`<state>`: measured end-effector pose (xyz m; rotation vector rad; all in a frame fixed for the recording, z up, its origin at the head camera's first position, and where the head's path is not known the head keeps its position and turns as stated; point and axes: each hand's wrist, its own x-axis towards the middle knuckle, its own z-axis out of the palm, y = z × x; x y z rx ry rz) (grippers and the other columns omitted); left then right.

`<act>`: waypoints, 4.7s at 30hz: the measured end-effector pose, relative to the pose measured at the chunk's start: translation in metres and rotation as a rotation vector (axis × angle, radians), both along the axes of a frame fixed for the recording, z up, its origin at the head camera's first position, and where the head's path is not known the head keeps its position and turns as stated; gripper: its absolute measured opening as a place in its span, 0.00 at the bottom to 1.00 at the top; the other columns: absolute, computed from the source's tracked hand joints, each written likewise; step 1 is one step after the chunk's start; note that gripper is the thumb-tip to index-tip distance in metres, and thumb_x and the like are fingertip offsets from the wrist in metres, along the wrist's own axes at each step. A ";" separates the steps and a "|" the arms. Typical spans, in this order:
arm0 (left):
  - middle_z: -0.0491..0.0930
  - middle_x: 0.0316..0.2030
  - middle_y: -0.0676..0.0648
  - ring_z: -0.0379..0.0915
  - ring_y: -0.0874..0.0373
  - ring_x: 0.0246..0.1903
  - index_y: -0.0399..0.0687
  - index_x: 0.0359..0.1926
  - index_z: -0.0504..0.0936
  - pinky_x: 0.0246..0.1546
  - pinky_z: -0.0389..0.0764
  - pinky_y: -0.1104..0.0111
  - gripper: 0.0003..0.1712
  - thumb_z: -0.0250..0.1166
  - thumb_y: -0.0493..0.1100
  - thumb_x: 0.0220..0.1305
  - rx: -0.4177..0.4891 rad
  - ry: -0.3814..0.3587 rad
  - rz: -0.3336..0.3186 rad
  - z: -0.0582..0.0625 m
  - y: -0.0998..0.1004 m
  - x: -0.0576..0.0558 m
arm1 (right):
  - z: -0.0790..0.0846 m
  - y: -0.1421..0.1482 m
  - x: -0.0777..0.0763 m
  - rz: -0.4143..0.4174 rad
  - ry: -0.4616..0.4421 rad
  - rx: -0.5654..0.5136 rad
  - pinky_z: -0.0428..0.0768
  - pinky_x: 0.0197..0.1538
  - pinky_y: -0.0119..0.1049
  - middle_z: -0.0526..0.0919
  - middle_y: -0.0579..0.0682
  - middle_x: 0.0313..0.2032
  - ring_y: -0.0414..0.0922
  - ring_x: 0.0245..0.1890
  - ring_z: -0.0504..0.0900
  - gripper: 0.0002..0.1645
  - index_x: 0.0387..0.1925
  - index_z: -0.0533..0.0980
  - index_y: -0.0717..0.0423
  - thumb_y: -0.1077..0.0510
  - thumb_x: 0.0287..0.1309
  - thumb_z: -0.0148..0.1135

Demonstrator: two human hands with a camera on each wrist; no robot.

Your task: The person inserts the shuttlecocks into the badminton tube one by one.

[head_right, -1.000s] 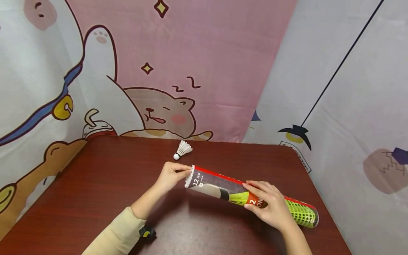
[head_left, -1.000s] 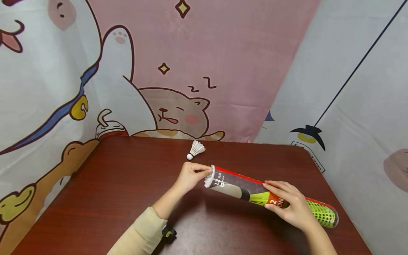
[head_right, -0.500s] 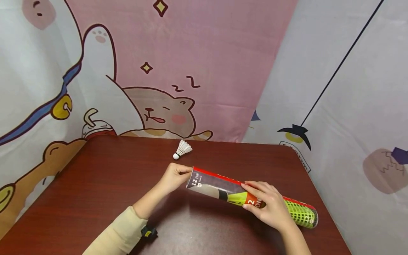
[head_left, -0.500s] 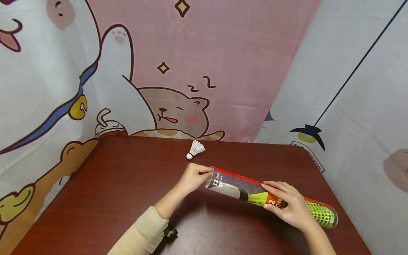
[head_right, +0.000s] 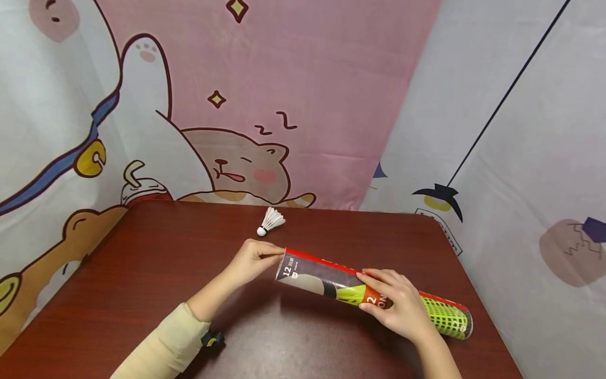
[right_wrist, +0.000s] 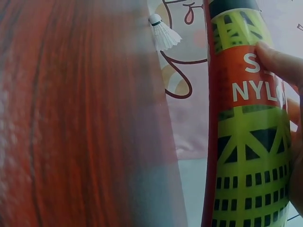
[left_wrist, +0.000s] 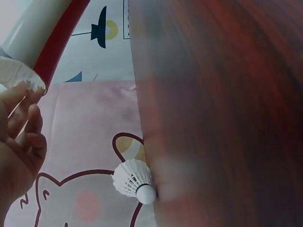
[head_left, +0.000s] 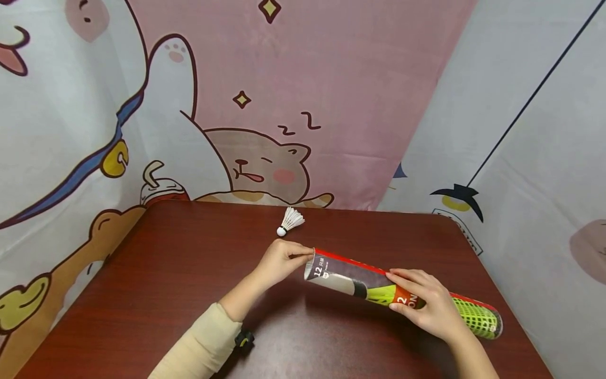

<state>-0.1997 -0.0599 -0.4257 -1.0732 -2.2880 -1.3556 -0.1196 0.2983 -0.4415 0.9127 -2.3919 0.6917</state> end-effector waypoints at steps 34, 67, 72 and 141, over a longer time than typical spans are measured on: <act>0.83 0.42 0.44 0.75 0.49 0.42 0.39 0.48 0.84 0.43 0.74 0.59 0.16 0.70 0.36 0.57 -0.070 -0.037 0.240 -0.001 -0.033 -0.099 | 0.004 0.007 0.001 -0.010 0.024 -0.041 0.61 0.55 0.24 0.79 0.48 0.53 0.39 0.51 0.73 0.43 0.57 0.78 0.50 0.54 0.31 0.82; 0.78 0.54 0.41 0.68 0.45 0.54 0.39 0.53 0.81 0.57 0.66 0.56 0.19 0.68 0.36 0.60 -0.227 -0.194 0.355 -0.044 -0.037 -0.133 | 0.003 0.008 0.000 -0.004 0.016 -0.045 0.60 0.57 0.24 0.79 0.49 0.52 0.42 0.50 0.73 0.42 0.56 0.78 0.50 0.54 0.31 0.81; 0.79 0.51 0.41 0.69 0.45 0.51 0.38 0.52 0.82 0.54 0.68 0.55 0.20 0.70 0.38 0.58 -0.219 -0.189 0.361 -0.044 -0.042 -0.132 | 0.003 0.007 -0.001 0.015 0.043 -0.051 0.60 0.57 0.25 0.80 0.50 0.52 0.44 0.49 0.74 0.42 0.55 0.79 0.52 0.54 0.30 0.81; 0.78 0.25 0.34 0.72 0.61 0.31 0.24 0.23 0.81 0.28 0.71 0.76 0.05 0.69 0.19 0.44 0.526 -0.088 0.104 0.042 -0.024 0.019 | 0.002 0.007 -0.001 -0.017 0.045 -0.037 0.59 0.57 0.23 0.79 0.47 0.53 0.40 0.51 0.73 0.43 0.57 0.78 0.49 0.53 0.31 0.81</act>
